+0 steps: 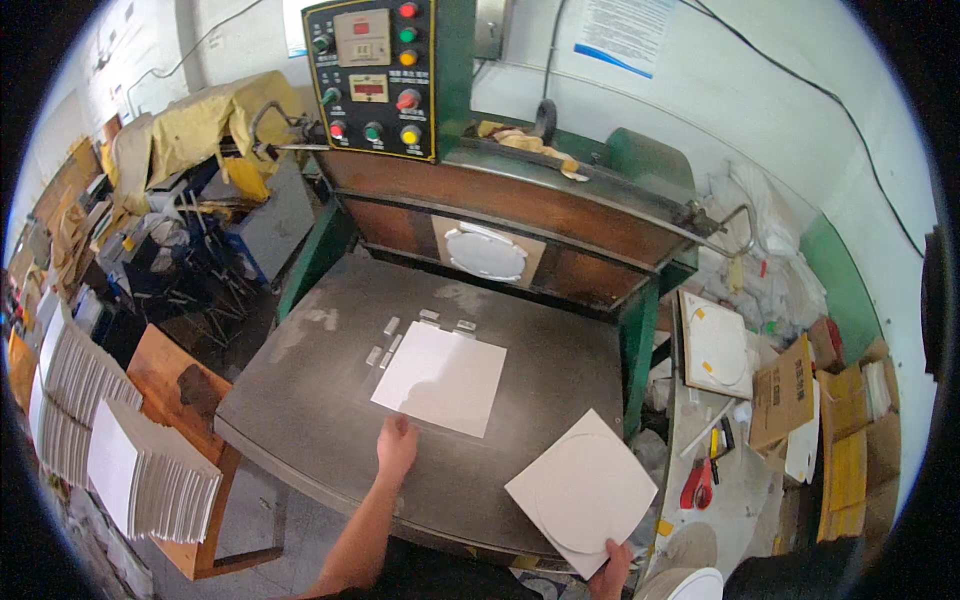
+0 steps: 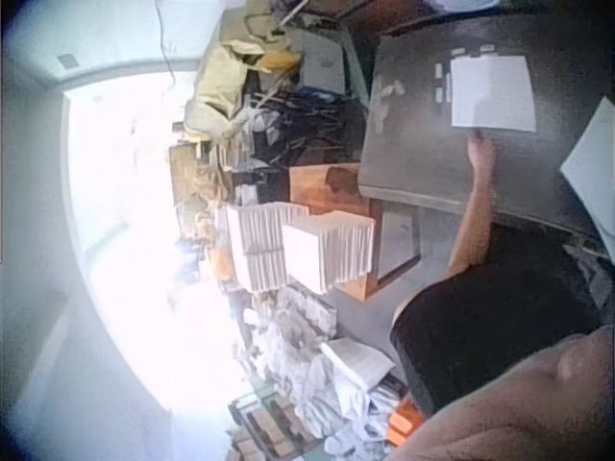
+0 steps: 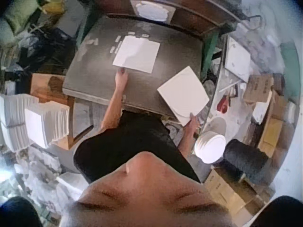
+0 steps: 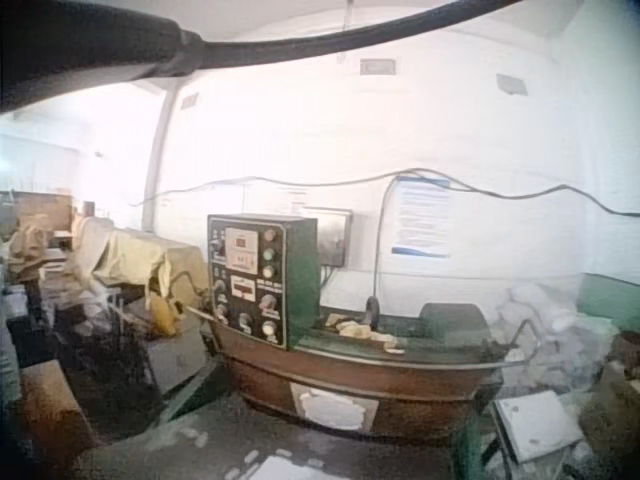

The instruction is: The person takes white paper sheets from a stack, places them into a large industrial press machine, and then removes the cut circular paper pieces and places them on a separate stack.

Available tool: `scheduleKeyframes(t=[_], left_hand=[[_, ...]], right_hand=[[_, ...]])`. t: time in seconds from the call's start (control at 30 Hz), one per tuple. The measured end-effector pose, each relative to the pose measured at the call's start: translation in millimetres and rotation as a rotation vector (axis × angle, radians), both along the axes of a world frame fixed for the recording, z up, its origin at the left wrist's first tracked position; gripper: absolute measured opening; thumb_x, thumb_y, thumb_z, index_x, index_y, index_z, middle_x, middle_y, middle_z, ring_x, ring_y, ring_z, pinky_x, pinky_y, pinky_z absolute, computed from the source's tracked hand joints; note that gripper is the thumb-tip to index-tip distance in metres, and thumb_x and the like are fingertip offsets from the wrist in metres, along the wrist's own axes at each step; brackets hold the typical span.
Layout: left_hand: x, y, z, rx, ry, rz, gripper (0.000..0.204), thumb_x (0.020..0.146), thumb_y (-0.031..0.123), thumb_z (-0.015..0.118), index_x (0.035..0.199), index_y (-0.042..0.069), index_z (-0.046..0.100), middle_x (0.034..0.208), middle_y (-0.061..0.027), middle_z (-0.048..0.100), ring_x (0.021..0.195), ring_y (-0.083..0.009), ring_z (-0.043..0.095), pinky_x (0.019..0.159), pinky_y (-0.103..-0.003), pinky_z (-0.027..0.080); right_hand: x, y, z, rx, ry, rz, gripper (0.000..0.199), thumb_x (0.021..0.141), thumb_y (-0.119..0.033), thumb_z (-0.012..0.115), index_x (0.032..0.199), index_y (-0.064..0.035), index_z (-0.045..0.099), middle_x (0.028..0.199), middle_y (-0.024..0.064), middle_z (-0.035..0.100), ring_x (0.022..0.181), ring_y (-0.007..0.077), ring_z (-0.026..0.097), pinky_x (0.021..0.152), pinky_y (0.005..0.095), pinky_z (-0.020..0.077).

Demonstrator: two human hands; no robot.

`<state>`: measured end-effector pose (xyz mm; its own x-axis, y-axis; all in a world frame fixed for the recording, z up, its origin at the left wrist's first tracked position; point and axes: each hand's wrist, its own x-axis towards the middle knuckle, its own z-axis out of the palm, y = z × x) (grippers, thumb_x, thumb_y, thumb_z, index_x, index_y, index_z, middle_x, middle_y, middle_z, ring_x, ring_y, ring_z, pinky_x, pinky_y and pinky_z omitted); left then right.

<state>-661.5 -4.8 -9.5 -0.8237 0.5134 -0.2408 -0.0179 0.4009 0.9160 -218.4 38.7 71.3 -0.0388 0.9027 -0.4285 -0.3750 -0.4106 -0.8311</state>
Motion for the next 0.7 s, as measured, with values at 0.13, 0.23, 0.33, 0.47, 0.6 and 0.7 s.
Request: scheduleKeyframes(t=[0.13, 0.23, 0.33, 0.47, 0.6, 0.7], left_hand=[[30, 80, 33, -0.022, 0.652, -0.282, 0.049, 0.079, 0.022, 0.068, 0.123, 0.004, 0.054, 0.122, -0.0163, 0.059, 0.118, -0.0328, 0.052, 0.101, -0.042, 0.04], [40, 135, 22, -0.346, 0.924, -0.505, 0.062, 0.08, 0.031, 0.063, 0.134, 0.006, 0.045, 0.144, -0.0156, 0.04, 0.141, -0.0369, 0.023, 0.114, -0.055, 0.015], [33, 159, -7, -0.485, 0.999, -0.646, 0.062, 0.083, 0.03, 0.058, 0.139, 0.007, 0.041, 0.149, -0.0157, 0.035, 0.143, -0.0374, 0.017, 0.114, -0.06, 0.007], [30, 157, -9, -0.563, 0.837, -0.652, 0.063, 0.086, 0.029, 0.054, 0.142, 0.007, 0.038, 0.152, -0.0151, 0.03, 0.144, -0.0387, 0.012, 0.112, -0.064, 0.002], [56, 128, 15, -0.05, 0.538, -0.679, 0.046, 0.09, 0.031, 0.057, 0.127, 0.004, 0.054, 0.128, -0.0163, 0.056, 0.125, -0.0332, 0.046, 0.105, -0.051, 0.033], [81, 83, 58, 0.446, -0.131, -0.872, 0.039, 0.094, 0.035, 0.057, 0.111, 0.001, 0.062, 0.097, -0.0132, 0.069, 0.088, -0.0229, 0.066, 0.081, -0.034, 0.052]], right_hand=[[-2, -44, -12, 0.051, -0.136, -0.121, 0.039, 0.086, -0.012, 0.053, 0.123, 0.0013, 0.053, 0.112, 0.0134, 0.06, 0.1, 0.0244, 0.059, 0.087, 0.0382, 0.0467], [-8, -59, 3, 0.252, -0.328, -0.054, 0.038, 0.083, -0.003, 0.055, 0.12, 0.0044, 0.054, 0.108, 0.011, 0.063, 0.098, 0.0219, 0.06, 0.09, 0.0336, 0.0449], [-21, -82, 43, 0.272, -0.526, -0.077, 0.036, 0.084, -0.004, 0.055, 0.119, 0.0043, 0.055, 0.107, 0.0102, 0.063, 0.095, 0.02, 0.06, 0.089, 0.0315, 0.0445], [-57, -117, 111, 0.118, -0.24, -0.262, 0.038, 0.085, -0.004, 0.054, 0.122, 0.005, 0.054, 0.112, 0.0126, 0.062, 0.099, 0.0209, 0.06, 0.091, 0.0326, 0.0447], [-38, -136, 84, 0.056, -0.232, -0.34, 0.033, 0.086, -0.002, 0.056, 0.118, 0.0046, 0.056, 0.106, 0.0122, 0.065, 0.092, 0.0196, 0.062, 0.084, 0.0312, 0.0483], [-21, -153, 64, -0.051, -0.062, -0.336, 0.036, 0.085, -0.008, 0.059, 0.119, 0.0036, 0.054, 0.108, 0.0121, 0.064, 0.097, 0.0229, 0.063, 0.085, 0.0361, 0.0502]])
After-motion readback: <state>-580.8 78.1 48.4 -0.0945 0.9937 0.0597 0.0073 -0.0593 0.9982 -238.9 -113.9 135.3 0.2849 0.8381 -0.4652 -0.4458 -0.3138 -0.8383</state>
